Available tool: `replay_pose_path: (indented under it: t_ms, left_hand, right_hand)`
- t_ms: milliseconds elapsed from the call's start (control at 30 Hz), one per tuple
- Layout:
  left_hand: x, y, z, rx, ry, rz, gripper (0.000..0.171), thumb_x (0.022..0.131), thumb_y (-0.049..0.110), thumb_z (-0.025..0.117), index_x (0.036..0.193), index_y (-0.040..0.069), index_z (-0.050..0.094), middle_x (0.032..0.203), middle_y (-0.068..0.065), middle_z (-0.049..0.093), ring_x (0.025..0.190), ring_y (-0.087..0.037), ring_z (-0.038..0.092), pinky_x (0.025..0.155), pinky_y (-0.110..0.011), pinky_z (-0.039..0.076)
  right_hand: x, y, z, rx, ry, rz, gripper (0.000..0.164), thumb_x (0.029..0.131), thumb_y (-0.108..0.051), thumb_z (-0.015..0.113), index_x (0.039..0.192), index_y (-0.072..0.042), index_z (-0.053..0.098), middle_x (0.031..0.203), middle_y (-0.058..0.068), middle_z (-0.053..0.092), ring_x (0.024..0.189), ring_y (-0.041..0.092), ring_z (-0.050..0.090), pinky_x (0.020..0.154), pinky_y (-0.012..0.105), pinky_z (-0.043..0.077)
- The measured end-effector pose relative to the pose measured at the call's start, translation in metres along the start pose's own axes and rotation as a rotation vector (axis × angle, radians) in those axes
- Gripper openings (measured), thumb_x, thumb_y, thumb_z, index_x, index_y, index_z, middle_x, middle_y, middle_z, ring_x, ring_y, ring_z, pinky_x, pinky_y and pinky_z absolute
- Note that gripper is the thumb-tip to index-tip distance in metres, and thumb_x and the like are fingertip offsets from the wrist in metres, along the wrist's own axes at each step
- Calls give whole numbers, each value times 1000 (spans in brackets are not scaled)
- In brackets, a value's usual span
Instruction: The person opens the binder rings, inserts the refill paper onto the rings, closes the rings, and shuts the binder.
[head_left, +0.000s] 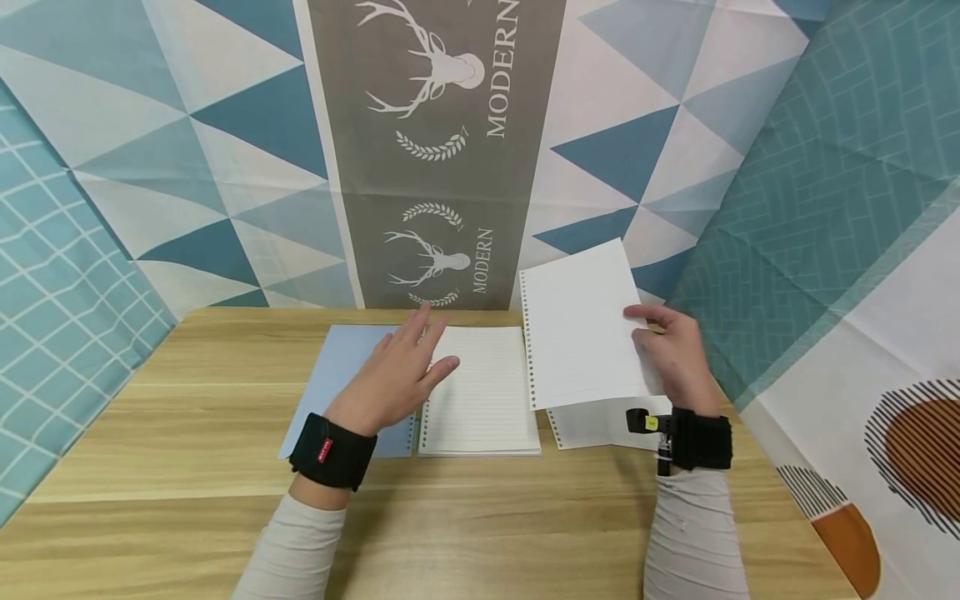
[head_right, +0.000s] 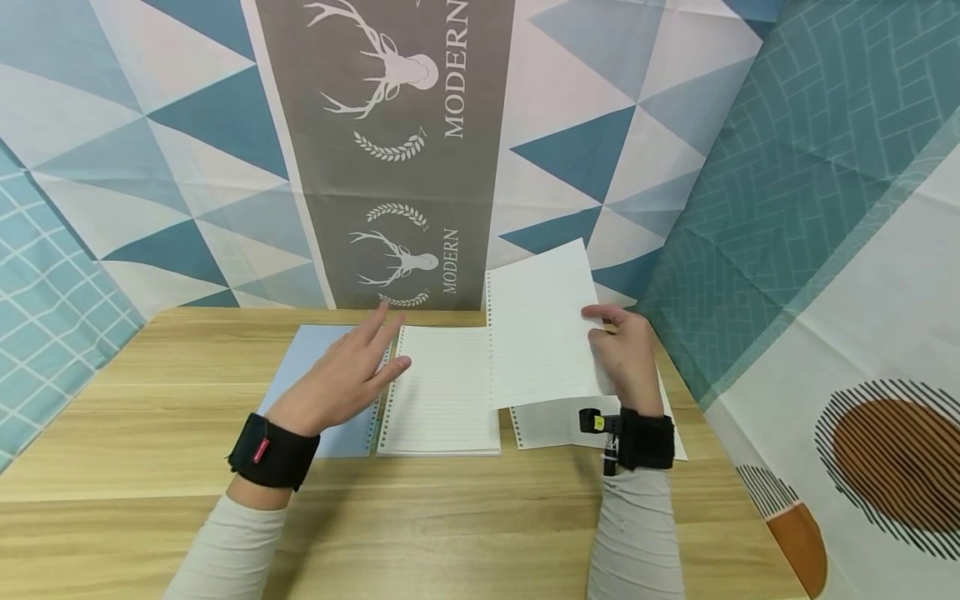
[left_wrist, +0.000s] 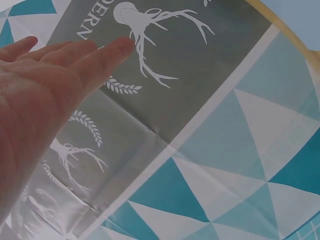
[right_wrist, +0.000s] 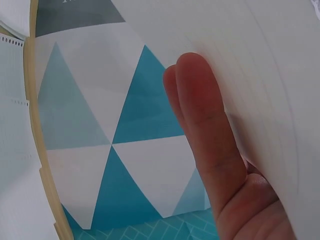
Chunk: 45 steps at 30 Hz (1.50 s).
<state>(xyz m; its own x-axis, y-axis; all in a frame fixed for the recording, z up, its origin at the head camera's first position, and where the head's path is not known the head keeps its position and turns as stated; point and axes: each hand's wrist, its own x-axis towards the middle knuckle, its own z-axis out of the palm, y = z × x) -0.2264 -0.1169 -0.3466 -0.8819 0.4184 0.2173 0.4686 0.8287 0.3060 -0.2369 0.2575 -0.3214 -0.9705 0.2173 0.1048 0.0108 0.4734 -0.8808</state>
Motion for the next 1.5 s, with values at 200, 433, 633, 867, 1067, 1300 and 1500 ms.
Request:
replay_pose_path:
  t_ms: [200, 433, 633, 867, 1067, 1300, 1500]
  left_hand:
    - [0, -3, -1, -11, 8, 1, 73, 106, 53, 42, 164, 15, 18, 171, -17, 12, 159, -36, 16, 121, -67, 22]
    - [0, -7, -2, -19, 21, -6, 72, 106, 53, 41, 163, 13, 21, 171, -20, 13, 159, -38, 16, 120, -68, 23]
    - [0, -10, -3, -34, 16, -16, 73, 106, 54, 40, 164, 14, 19, 172, -18, 10, 159, -38, 15, 120, -68, 23]
    - [-1, -14, -5, -35, 22, -24, 72, 107, 52, 40, 164, 15, 19, 171, -19, 11, 158, -39, 16, 120, -68, 24]
    - [0, -17, -5, -32, 27, -22, 71, 107, 52, 40, 164, 13, 20, 170, -21, 13, 158, -40, 17, 119, -67, 26]
    - [0, -19, -6, -25, 29, -28, 73, 107, 53, 38, 164, 13, 17, 170, -22, 12, 158, -40, 17, 120, -67, 26]
    - [-1, -20, -7, -31, 28, -36, 73, 107, 52, 39, 165, 14, 15, 170, -22, 12, 158, -40, 15, 119, -68, 25]
  right_hand:
    - [-1, -2, 4, -20, -12, -29, 38, 101, -5, 47, 136, -4, 63, 145, 19, 48, 125, 36, 44, 80, 20, 50]
    - [-1, -4, 8, -32, -10, -53, 38, 101, -4, 47, 135, -4, 64, 146, 19, 48, 125, 37, 44, 81, 22, 49]
    - [-4, -7, 12, -32, -2, -62, 37, 101, -5, 48, 135, -5, 65, 147, 18, 48, 125, 37, 46, 88, 31, 51]
    - [-5, -11, 18, -31, -20, -106, 36, 101, -4, 48, 132, -4, 66, 145, 19, 51, 115, 36, 53, 83, 29, 49]
    - [-5, -13, 24, -18, -42, -152, 35, 100, 0, 49, 131, -1, 66, 146, 19, 53, 118, 35, 52, 91, 36, 47]
    - [-6, -16, 31, -13, -68, -156, 36, 101, -1, 47, 133, -1, 64, 150, 19, 50, 124, 38, 48, 100, 47, 45]
    - [-7, -18, 34, -13, -88, -156, 36, 102, -2, 48, 134, -3, 63, 149, 18, 50, 122, 37, 50, 100, 46, 46]
